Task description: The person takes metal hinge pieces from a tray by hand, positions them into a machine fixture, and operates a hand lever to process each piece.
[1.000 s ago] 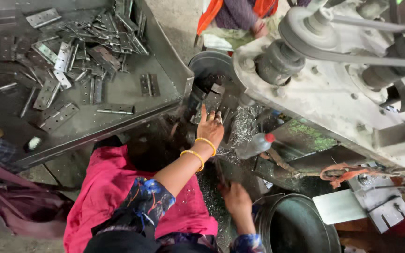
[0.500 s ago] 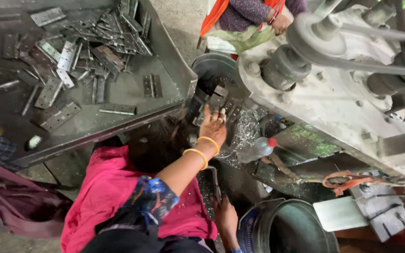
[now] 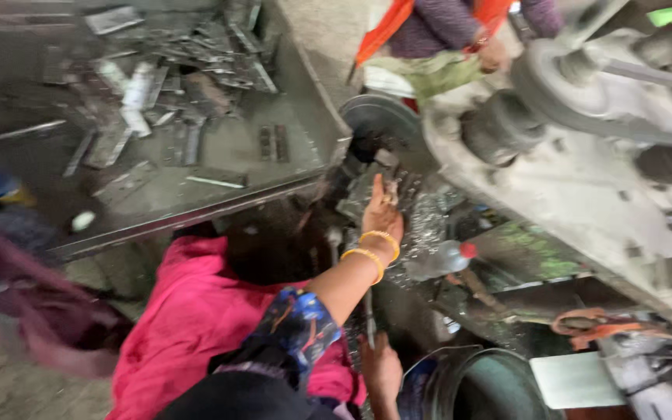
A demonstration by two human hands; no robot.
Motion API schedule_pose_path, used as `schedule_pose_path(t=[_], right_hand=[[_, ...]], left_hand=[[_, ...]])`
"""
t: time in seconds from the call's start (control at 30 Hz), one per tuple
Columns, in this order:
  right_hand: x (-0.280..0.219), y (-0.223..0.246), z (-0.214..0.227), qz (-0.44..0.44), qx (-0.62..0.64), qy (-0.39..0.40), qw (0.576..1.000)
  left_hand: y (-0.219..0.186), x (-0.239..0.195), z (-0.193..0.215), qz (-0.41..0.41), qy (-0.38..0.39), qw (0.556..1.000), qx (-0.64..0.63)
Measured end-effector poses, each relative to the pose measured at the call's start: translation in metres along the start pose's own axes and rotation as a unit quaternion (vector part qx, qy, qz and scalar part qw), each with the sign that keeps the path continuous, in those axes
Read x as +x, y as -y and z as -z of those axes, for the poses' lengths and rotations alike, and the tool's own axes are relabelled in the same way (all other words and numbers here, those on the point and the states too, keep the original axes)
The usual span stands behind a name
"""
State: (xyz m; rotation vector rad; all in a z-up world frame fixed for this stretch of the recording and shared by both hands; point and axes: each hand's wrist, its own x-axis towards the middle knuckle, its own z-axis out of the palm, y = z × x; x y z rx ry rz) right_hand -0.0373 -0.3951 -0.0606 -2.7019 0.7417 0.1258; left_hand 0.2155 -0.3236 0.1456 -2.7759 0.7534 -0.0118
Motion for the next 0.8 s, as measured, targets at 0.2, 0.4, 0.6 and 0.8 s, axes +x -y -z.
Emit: schedule_pose_path(t=[0.2, 0.4, 0.6, 0.8], right_hand=[[0.023, -0.006, 0.031, 0.007, -0.039, -0.061, 0.997], [0.035, 0.04, 0.123, 0.058, 0.059, -0.174, 0.981], [0.034, 0.077, 0.172, 0.086, -0.026, -0.173, 0.981], [0.008, 0.129, 0.18, 0.185, 0.236, -0.147, 0.942]], left_hand=[[0.07, -0.034, -0.028, 0.058, -0.192, 0.942, -0.268], [0.258, -0.095, -0.106, 0.219, -0.074, 0.97, -0.07], [0.311, -0.078, -0.159, 0.114, -0.167, 0.965, -0.166], [0.271, -0.097, -0.13, 0.172, -0.178, 0.954, -0.169]])
